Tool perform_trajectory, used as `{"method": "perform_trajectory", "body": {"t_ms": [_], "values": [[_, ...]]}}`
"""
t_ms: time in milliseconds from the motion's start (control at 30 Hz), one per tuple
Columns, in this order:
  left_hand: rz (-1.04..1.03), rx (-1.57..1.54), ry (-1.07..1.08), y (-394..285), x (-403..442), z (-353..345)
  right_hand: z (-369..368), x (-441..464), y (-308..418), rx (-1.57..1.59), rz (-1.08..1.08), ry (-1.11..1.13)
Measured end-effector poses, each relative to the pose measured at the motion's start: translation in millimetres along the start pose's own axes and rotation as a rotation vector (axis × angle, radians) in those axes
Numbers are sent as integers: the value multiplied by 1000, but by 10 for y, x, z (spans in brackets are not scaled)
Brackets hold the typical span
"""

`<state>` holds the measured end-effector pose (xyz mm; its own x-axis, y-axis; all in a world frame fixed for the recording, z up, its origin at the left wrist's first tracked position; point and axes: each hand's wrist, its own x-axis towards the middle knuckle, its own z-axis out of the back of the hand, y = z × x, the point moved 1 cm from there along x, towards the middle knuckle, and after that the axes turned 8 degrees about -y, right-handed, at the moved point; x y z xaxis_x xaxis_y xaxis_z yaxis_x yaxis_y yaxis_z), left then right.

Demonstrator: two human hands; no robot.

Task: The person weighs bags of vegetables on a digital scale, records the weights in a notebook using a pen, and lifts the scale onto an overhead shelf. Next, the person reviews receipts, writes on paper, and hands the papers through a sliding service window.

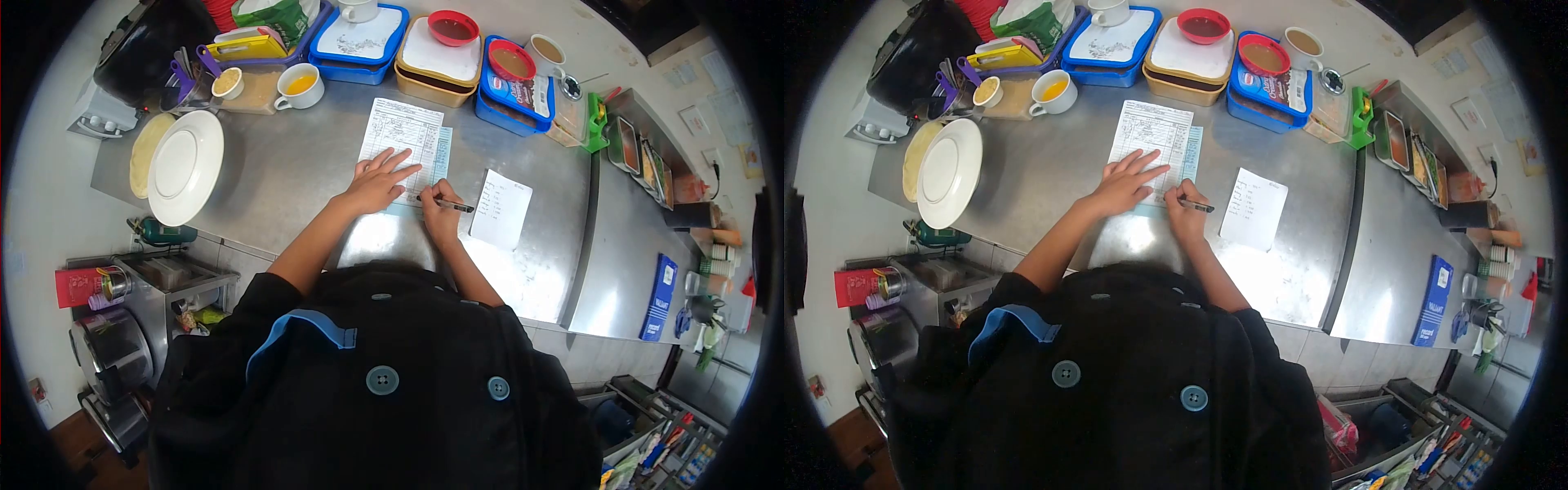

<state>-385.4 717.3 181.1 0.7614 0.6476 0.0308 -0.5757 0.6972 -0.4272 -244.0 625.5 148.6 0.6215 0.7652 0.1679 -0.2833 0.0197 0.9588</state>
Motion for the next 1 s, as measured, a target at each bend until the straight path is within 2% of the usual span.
{"method": "perform_trajectory", "body": {"t_ms": [133,200,300,400,533,600,667,733,833,900,933,1000], "values": [[1,-6,-4,7,3,-12,8,-1,45,3,10,-8],[3,-10,-3,13,4,-10,6,2,36,121,-66,1],[7,0,10,4,2,-16,21,11,118,-31,30,50],[0,5,7,4,17,7,5,11,23,89,-76,44],[7,-14,30,-31,9,17,29,49,61,35,-27,71],[13,-26,37,-58,18,68,167,103,160,323,-296,-4],[4,-21,37,-111,-51,34,472,224,261,422,-200,-123],[-31,-50,10,-201,-126,4,902,379,352,280,-176,-246],[-44,-57,-93,-431,-137,12,1566,505,53,167,-208,-354],[-73,-123,-111,-565,-9,-15,1819,509,-73,-220,-109,-448],[-82,-186,-126,-632,74,-24,1873,488,-50,-220,-97,-461],[-139,-148,-173,-778,272,-107,1913,410,-8,-239,-256,-345]]}}
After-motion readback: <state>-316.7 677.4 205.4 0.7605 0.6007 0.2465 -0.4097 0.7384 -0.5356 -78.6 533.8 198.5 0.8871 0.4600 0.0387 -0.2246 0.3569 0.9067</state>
